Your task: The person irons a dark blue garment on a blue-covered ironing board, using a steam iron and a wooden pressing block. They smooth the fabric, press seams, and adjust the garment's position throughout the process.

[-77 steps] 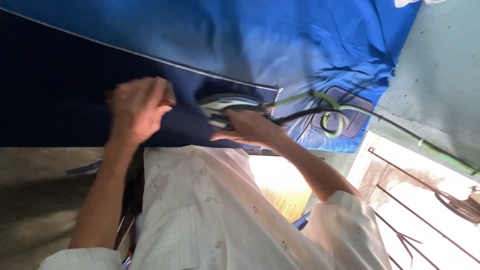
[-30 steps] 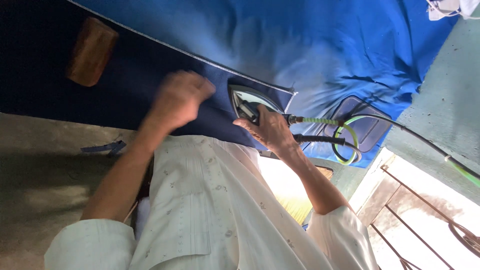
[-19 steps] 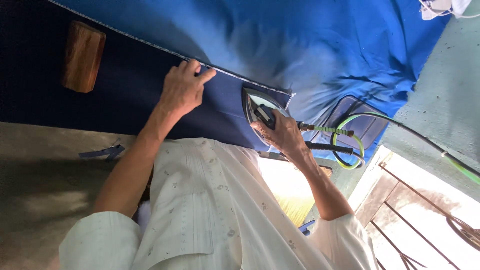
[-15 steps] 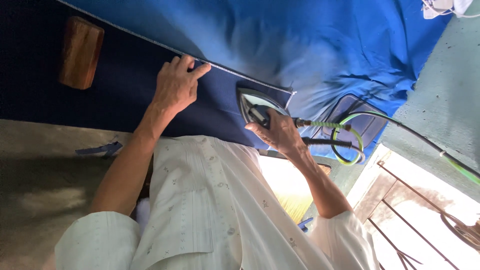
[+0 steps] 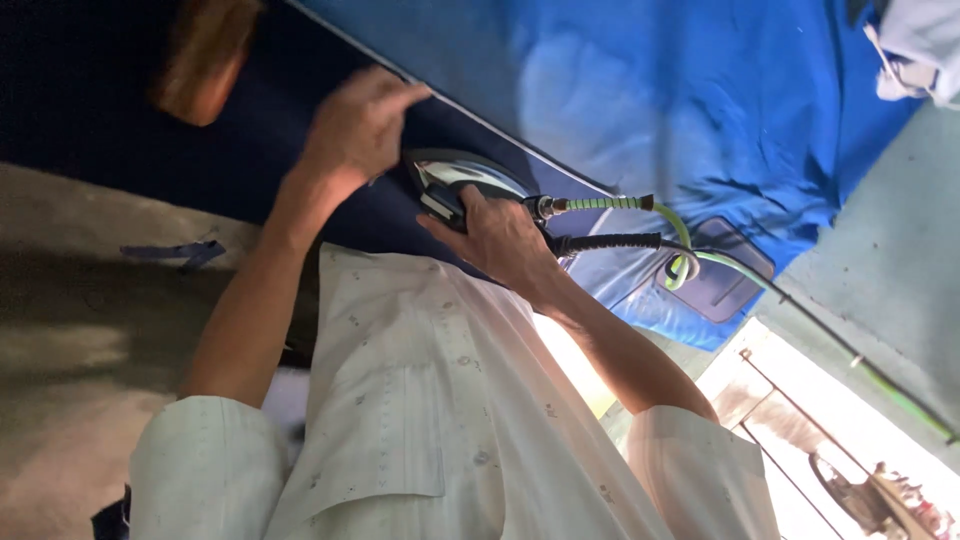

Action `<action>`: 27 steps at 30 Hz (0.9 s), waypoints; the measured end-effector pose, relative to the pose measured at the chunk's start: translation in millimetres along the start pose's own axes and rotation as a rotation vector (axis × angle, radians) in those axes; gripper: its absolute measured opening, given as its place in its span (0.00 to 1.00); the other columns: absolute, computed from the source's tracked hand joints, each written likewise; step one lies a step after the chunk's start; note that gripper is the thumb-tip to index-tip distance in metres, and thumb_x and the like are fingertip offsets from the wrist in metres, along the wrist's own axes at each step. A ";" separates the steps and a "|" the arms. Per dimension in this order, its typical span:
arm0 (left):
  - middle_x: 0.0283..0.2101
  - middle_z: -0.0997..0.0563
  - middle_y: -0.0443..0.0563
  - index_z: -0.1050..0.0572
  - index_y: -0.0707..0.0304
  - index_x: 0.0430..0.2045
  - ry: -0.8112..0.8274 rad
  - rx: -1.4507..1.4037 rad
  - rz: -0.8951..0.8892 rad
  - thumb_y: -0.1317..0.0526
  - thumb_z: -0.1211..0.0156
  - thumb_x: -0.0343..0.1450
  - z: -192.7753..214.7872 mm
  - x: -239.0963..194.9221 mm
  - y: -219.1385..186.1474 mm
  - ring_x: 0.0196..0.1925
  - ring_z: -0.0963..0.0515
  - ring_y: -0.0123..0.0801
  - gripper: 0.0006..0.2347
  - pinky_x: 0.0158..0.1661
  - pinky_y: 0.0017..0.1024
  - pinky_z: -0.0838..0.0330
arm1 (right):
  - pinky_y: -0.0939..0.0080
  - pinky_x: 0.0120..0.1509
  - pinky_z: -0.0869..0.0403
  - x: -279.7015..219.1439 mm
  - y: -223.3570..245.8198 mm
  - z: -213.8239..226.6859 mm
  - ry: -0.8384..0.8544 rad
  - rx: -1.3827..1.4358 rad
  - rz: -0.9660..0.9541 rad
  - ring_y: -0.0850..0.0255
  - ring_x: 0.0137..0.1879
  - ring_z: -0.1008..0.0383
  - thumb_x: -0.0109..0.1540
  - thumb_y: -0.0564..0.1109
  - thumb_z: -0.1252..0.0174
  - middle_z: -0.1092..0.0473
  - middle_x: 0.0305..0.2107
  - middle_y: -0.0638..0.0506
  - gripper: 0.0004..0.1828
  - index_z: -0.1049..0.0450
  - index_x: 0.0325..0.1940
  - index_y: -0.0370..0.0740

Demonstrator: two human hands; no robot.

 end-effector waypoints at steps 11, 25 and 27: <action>0.60 0.34 0.63 0.36 0.63 0.69 -0.358 0.552 0.251 0.54 0.33 0.80 114.7 -55.5 50.4 0.57 0.29 0.54 0.25 0.56 0.48 0.26 | 0.53 0.26 0.34 57.7 63.5 9.4 0.152 -0.003 0.010 0.52 0.19 0.33 0.66 0.74 0.51 0.36 0.14 0.50 0.34 0.38 0.33 0.40; 0.60 0.28 0.63 0.38 0.62 0.69 -0.367 0.494 0.377 0.55 0.22 0.75 74.4 -53.3 72.7 0.58 0.29 0.57 0.33 0.55 0.52 0.34 | 0.46 0.31 0.34 45.0 43.0 6.9 0.150 0.175 -0.074 0.44 0.27 0.27 0.61 0.75 0.45 0.30 0.18 0.46 0.36 0.37 0.32 0.38; 0.61 0.30 0.74 0.39 0.72 0.71 -0.157 0.390 0.041 0.57 0.34 0.78 57.5 -44.8 17.2 0.59 0.30 0.67 0.29 0.58 0.57 0.37 | 0.37 0.33 0.36 23.4 28.5 10.8 0.047 0.135 0.056 0.27 0.32 0.29 0.63 0.74 0.45 0.29 0.19 0.37 0.36 0.37 0.33 0.35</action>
Point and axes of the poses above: each hand's wrist, its own x-axis towards the middle knuckle, its own z-axis out of the back of the hand, y = z × x, the point moved 7 cm from there along x, towards the middle knuckle
